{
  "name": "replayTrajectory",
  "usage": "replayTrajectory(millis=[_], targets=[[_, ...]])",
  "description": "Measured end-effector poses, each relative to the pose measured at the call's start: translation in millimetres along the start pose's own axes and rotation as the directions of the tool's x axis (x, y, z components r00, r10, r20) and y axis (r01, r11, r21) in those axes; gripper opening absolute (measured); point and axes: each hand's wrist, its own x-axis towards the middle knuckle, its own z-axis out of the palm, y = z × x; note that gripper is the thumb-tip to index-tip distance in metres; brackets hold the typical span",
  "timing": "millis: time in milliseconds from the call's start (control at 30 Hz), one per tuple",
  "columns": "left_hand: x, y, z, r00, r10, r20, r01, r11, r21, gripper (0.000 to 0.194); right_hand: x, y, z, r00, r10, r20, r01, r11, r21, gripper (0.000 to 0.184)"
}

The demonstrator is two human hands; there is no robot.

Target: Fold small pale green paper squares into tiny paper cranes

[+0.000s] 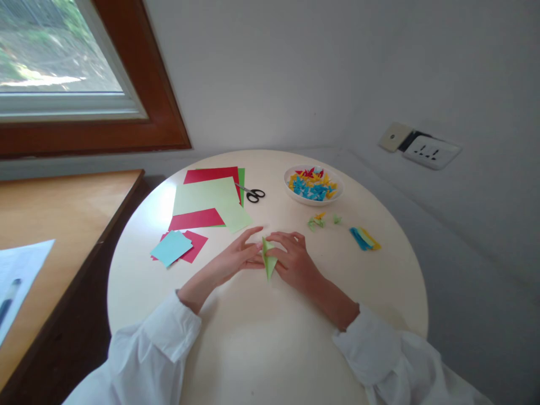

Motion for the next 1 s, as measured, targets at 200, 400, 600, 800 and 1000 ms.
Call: replayTrajectory(millis=[200,400,600,800,1000], targets=[[-4,4,5.8,0.996,0.011,-0.084,0.000,0.992,0.127,0.054,0,-4,-1,0.999,-0.017,-0.028,0.017,1.000,0.018,0.029],[-5,6,5.3,0.987,0.026,-0.156,-0.011,0.995,0.095,0.049,-1,0,-5,0.996,0.065,-0.058,-0.059,0.992,0.107,0.026],[-3,5,2.8,0.979,0.035,-0.202,-0.022,0.998,0.065,0.044,-1,1,-8,0.965,0.208,-0.162,-0.166,0.957,0.240,0.021],[-3,5,3.6,0.969,0.074,-0.238,-0.084,0.996,-0.036,0.038,-1,4,-7,0.960,0.254,-0.113,-0.201,0.914,0.352,0.027],[0,2,-1.9,0.965,0.075,-0.250,-0.078,0.997,-0.003,0.015,-2,7,-3,0.939,0.332,-0.086,-0.256,0.846,0.468,0.025]])
